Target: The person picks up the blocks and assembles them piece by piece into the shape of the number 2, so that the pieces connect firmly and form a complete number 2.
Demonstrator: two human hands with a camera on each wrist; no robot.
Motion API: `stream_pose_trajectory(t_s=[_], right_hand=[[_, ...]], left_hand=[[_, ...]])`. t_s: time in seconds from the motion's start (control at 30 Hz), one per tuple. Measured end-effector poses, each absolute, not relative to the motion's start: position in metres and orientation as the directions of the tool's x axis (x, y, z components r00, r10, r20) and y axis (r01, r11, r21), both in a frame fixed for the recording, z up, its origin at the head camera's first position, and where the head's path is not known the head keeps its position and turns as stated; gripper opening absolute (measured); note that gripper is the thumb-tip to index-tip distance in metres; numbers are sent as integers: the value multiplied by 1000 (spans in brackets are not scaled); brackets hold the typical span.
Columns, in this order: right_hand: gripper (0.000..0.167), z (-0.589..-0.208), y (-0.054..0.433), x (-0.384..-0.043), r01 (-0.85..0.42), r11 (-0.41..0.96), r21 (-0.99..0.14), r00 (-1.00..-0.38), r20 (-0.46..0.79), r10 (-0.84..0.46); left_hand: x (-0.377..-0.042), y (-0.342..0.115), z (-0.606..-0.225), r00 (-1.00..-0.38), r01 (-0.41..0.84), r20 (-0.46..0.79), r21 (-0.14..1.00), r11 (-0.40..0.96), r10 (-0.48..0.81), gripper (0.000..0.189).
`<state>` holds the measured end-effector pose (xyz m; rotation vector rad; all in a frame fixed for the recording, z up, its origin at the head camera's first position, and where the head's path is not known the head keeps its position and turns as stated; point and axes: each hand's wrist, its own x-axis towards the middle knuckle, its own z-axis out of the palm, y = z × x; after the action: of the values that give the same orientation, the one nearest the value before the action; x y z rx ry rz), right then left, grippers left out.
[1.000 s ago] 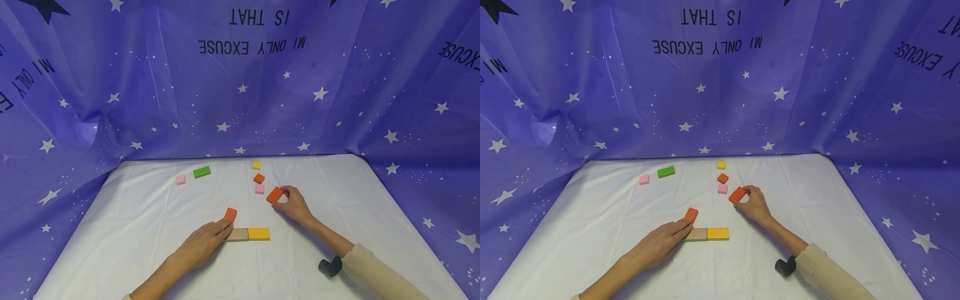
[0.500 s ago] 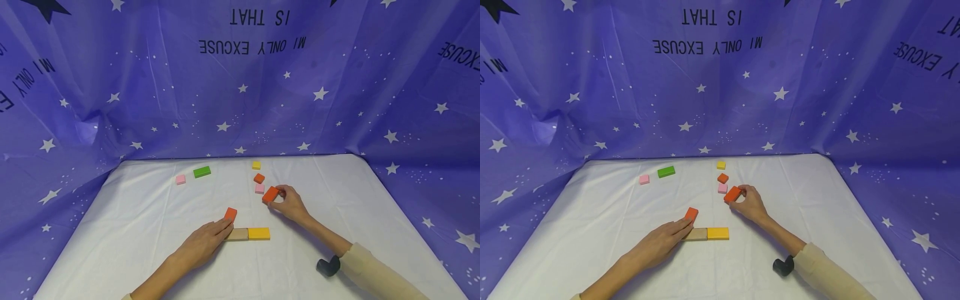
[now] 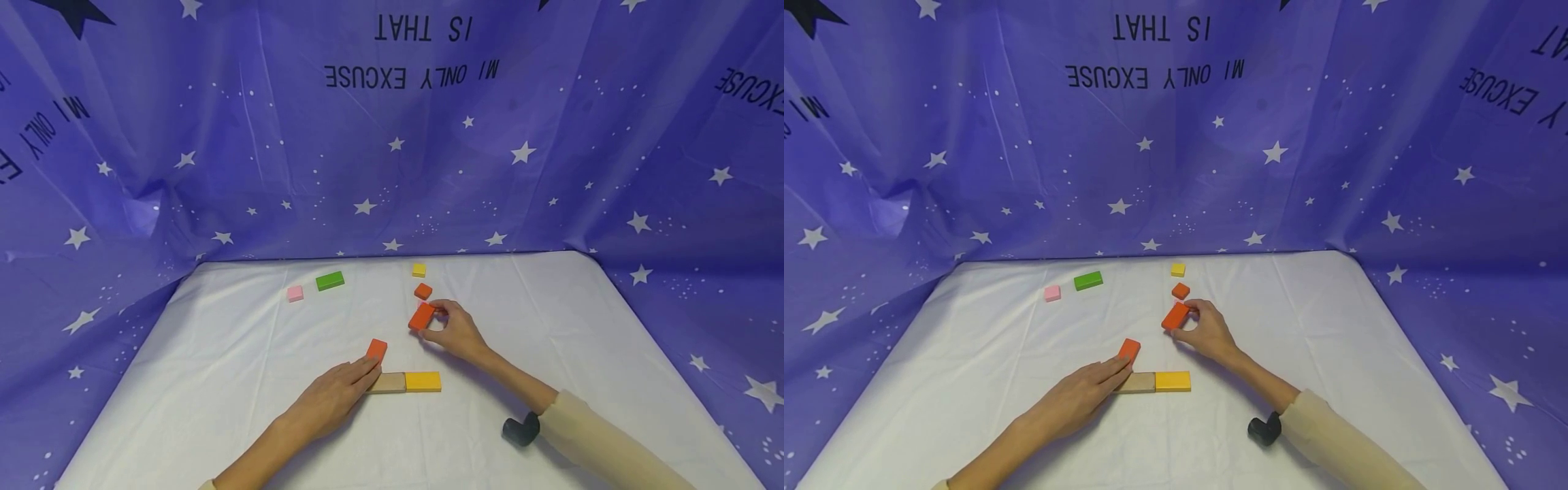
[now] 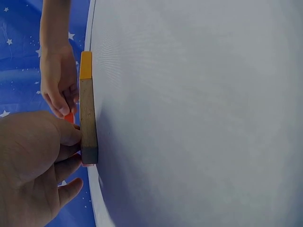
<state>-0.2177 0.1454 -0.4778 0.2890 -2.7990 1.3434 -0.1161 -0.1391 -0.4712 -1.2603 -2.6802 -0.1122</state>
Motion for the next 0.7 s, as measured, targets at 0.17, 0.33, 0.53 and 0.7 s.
stream_pose_trajectory(t_s=[0.17,0.33,0.53,0.7], right_hand=[[64,-477,134,-219,-198,597,-777,-977,108,-182],[63,-478,122,-221,-226,583,-780,-969,119,-217],[63,-481,111,-223,-258,575,-776,-958,129,-256],[63,-483,104,-223,-268,587,-764,-954,124,-273]], left_hand=[[-116,-139,-471,-626,769,195,-7,639,755,48],[-116,-138,-471,-630,765,192,-10,643,753,48],[-117,-138,-472,-629,765,193,-19,644,753,47],[-117,-138,-473,-633,762,190,-21,647,751,48]])
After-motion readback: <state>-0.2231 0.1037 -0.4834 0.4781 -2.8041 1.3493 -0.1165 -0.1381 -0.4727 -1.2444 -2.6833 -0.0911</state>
